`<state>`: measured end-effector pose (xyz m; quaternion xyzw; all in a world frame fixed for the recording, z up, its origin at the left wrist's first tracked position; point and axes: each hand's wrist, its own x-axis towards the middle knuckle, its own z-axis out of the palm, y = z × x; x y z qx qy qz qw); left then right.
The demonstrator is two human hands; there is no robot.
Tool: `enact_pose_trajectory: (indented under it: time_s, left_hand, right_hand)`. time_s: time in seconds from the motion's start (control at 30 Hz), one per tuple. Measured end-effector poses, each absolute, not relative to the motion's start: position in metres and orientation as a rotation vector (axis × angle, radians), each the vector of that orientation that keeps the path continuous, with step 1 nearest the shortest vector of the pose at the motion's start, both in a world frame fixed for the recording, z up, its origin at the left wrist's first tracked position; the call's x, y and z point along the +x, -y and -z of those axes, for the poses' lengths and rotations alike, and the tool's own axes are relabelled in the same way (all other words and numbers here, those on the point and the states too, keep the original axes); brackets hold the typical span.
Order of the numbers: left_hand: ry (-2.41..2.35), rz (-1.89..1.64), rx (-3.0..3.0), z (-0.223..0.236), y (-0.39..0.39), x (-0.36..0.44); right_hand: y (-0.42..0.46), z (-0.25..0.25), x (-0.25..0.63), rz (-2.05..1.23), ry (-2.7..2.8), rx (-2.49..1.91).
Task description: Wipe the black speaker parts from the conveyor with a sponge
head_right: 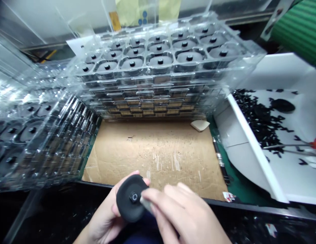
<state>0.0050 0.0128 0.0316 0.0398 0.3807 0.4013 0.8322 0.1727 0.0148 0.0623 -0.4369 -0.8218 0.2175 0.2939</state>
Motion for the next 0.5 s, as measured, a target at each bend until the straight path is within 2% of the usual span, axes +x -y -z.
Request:
enact_pose_trajectory:
  time_s: [0.1,0.2,0.33,0.5]
  left_hand:
    - [-0.774,-0.778,0.076,-0.030,-0.013,0.014]
    - [-0.754,-0.746,0.120,-0.035,-0.013,0.017]
    - [-0.785,-0.801,0.077,-0.043,-0.013,0.007]
    - [-0.723,-0.752,0.026,-0.035,-0.013,-0.002]
  right_hand:
    - [-0.029,-0.067,0.169,-0.488,2.171,-0.980]
    - [-0.047,-0.064,0.175,-0.667,2.178,-0.775]
    - [-0.047,-0.028,0.195,-0.664,2.022,-1.275]
    - [-0.009,0.041,0.200,-0.922,1.884,-1.393]
